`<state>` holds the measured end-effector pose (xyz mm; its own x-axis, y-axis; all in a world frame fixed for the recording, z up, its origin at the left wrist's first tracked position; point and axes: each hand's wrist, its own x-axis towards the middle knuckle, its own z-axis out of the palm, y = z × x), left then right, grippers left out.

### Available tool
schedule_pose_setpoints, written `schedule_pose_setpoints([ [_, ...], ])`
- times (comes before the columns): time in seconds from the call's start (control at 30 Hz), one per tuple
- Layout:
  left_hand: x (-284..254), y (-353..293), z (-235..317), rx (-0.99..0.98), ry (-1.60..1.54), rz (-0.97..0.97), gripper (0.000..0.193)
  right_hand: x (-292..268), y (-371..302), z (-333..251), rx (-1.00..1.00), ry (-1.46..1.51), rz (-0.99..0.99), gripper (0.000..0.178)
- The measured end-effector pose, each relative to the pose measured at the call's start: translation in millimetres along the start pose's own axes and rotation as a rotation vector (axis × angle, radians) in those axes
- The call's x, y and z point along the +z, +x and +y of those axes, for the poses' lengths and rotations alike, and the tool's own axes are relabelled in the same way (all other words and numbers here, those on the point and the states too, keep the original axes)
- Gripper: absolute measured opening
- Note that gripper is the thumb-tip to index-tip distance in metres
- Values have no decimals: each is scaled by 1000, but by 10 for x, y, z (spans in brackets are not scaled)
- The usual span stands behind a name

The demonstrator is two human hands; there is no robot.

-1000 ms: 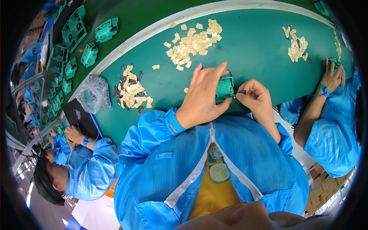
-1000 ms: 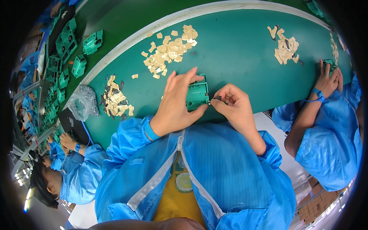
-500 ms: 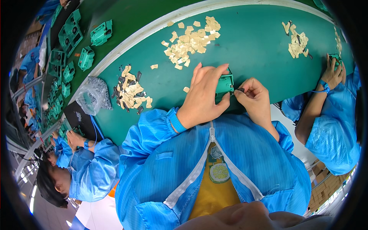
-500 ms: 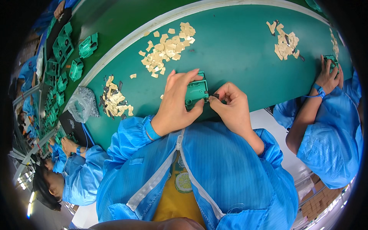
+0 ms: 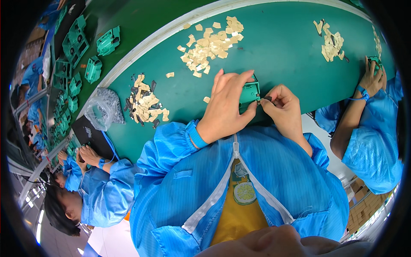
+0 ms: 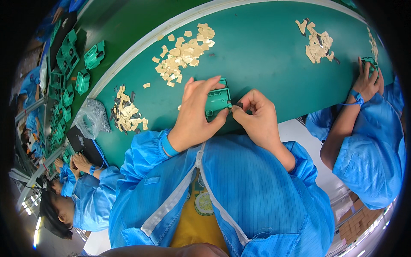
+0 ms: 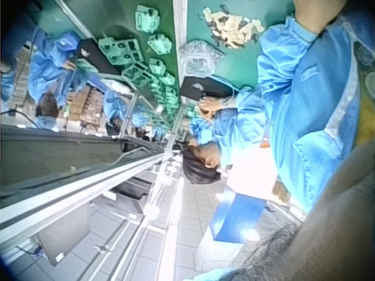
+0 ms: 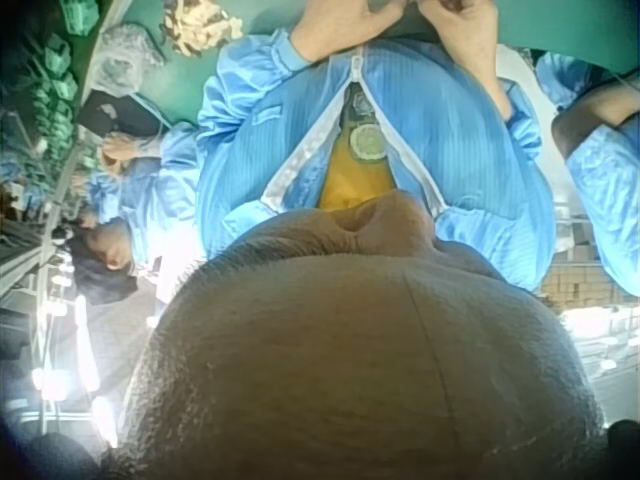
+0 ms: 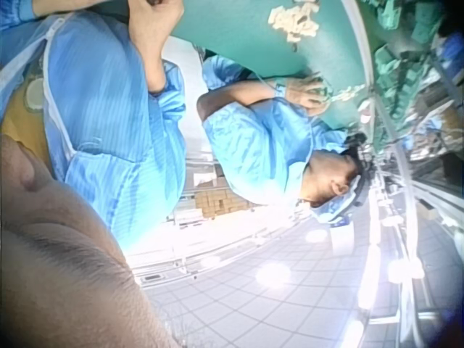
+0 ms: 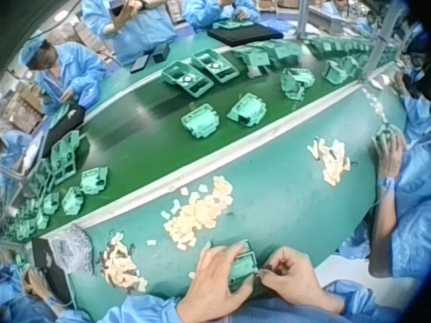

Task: The person picks up small electronic components and attaches them to larger green plastic electronic housings by hand on an assembly line.

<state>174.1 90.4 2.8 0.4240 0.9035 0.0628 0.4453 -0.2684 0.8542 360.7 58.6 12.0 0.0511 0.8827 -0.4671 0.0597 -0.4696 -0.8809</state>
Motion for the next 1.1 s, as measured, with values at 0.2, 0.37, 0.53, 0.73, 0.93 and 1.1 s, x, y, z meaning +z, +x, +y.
schedule_pose_setpoints([
  [0.2,1,18,-6,-5,14,-4,72,-14,21,2,-6,9,-6,16],
  [0.37,-11,60,-11,-13,26,-11,72,-51,56,-55,-66,-108,-11,15],
  [0.53,-32,87,45,-2,29,-23,84,-135,73,-125,-49,-162,-46,16],
  [0.73,-17,34,-26,14,0,-40,92,-199,95,-87,101,-47,-128,16],
  [0.93,-14,-90,-117,-62,-295,-27,94,-212,91,-284,43,-168,-219,15],
  [1.1,-20,-120,-169,-86,-607,-52,94,-236,126,-303,346,324,-394,8],
])
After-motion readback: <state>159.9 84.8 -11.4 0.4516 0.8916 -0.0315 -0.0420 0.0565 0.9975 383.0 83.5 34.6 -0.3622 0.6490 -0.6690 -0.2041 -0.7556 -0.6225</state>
